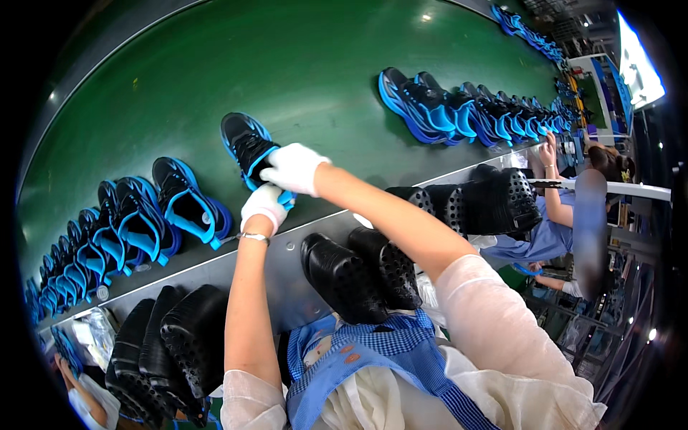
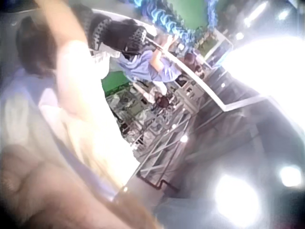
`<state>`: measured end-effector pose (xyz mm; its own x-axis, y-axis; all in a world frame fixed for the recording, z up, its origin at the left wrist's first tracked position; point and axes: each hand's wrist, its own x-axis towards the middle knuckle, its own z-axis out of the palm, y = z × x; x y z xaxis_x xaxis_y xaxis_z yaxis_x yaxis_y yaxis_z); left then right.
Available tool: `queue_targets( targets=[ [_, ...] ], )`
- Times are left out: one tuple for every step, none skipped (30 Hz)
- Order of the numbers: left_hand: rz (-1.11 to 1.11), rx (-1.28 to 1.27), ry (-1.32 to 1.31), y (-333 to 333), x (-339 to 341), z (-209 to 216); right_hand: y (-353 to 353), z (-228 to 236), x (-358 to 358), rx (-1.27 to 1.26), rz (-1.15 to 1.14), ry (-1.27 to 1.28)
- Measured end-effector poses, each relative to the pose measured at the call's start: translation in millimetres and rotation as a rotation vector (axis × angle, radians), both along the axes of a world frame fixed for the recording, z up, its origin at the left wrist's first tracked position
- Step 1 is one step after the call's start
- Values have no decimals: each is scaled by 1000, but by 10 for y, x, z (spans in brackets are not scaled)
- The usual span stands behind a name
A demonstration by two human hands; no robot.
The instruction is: The person performs shoe assembly by taking black shoe components from a pile and fitting them into blue and black sneakers moving along a conveyor belt, repeating the process for multiple shoes.
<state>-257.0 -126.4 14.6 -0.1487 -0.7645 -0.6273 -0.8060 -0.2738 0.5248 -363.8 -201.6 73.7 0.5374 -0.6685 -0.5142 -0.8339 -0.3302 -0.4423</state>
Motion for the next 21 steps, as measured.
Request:
queue_targets(
  targets=[
    [6, 3, 48, 3, 19, -135, -81, 86, -244, -85, 145, -72],
    [-14, -66, 26, 64, 56, -193, -145, 295, -439, -97, 8, -64],
    [-6, -39, 6, 46, 40, -93, -198, 379, -736, -302, -219, -70],
    [-21, -39, -7, 12, -4, -9, -423, 314, -1219, -486, -201, -4],
    [-17, -27, -29, 22, -3, 15, -530, 502, -1459, -509, -461, 118],
    [81, 46, 44, 9, -36, 9, -688, 404, -1949, -694, -597, 174],
    [194, 130, 108, 17, -14, -33, -735, 511, -2158, -724, -782, 248],
    [291, 209, 179, 4, -33, -67, -869, 474, -2580, -702, -894, 439],
    [182, 48, 102, 45, -17, -115, -941, 461, -2821, -608, -937, 489],
    [73, -110, 21, 116, 11, -165, -970, 460, -2934, -493, -976, 550],
    [-46, -270, -52, 152, 13, -197, -1006, 398, -3151, -407, -940, 635],
    [-54, -273, -59, 162, 20, -183, -1040, 290, -3289, -331, -891, 627],
    [-67, -281, -59, 146, 2, -130, -1043, 196, -3415, -262, -846, 626],
    [-82, -289, -57, 130, -16, -113, -1015, 51, -3514, -328, -854, 570],
    [-67, -287, -58, 139, -5, -141, -986, -39, -3435, -339, -875, 432],
    [-54, -286, -58, 144, -1, -180, -974, -91, -3376, -330, -867, 418],
    [-43, -286, -56, 152, 7, -208, -952, -148, -3312, -321, -860, 406],
    [-53, -317, -52, 148, 8, -209, -931, -120, -3185, -237, -868, 296],
    [-40, -304, -51, 142, -2, -216, -978, -246, -3134, -162, -914, 328],
    [-26, -291, -49, 138, -21, -234, -948, -251, -3082, -155, -871, 332],
    [-1, -272, -57, 166, 5, -263, -895, -161, -2760, -141, -814, 329]
  ],
)
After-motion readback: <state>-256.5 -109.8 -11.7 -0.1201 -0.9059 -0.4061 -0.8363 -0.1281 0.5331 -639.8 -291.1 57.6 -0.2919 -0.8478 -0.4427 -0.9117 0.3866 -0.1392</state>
